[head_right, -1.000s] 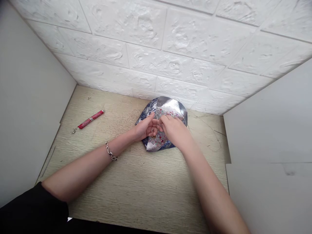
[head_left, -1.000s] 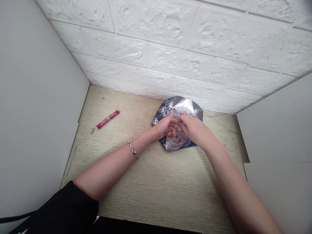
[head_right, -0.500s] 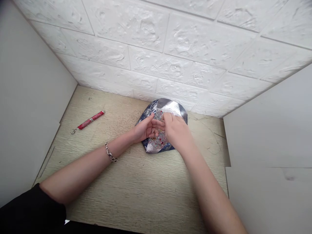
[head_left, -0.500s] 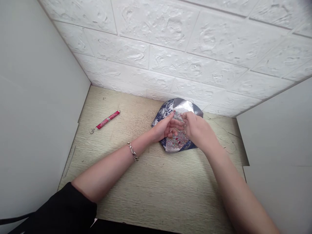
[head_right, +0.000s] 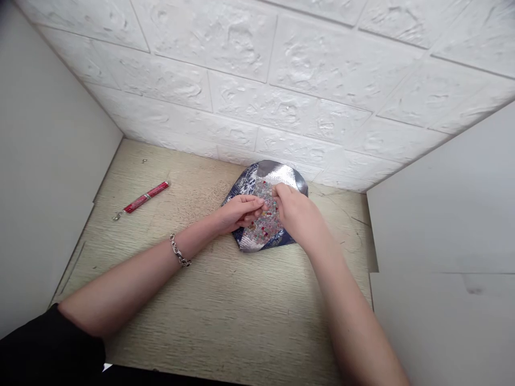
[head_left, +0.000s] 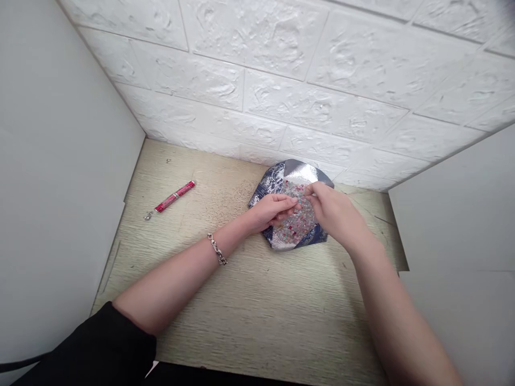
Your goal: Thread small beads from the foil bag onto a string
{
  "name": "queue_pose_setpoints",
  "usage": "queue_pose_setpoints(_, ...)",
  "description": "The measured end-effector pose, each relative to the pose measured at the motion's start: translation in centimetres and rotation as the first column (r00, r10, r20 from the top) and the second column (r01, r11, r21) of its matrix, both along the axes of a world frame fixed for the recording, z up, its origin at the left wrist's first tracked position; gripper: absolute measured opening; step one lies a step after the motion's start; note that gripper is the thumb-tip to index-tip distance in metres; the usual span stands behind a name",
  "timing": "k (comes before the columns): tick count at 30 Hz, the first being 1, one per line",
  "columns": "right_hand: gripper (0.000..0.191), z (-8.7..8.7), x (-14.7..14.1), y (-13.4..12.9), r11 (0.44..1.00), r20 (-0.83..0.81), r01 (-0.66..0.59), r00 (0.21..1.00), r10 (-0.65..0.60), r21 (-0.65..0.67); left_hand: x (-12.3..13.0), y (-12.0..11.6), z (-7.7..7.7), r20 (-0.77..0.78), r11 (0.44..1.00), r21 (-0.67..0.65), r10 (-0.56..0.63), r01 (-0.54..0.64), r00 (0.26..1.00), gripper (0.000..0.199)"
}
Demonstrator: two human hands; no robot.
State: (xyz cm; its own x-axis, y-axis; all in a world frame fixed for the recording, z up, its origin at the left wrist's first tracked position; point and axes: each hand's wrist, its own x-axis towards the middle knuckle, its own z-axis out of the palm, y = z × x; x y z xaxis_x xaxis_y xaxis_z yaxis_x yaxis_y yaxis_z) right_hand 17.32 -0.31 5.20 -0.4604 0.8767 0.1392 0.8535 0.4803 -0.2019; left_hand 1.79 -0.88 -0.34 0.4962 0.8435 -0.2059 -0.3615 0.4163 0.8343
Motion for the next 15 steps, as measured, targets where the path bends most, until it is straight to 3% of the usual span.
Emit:
queue_pose_setpoints(8, 0.009, 1.1, 0.0, -0.7, 0.979, 0.082, -0.008, 0.996, 0.025, -0.202, 0.2, 0.0, 0.2, -0.062, 0.999, -0.008, 0.048, -0.049, 0.997, 0.021)
queue_pose_setpoints(15, 0.019, 0.9, -0.1, -1.3, 0.913, 0.204, -0.044, 0.969, 0.137, -0.406, 0.4, -0.1, 0.4, -0.104, 0.995, 0.015, 0.103, -0.102, 0.989, 0.022)
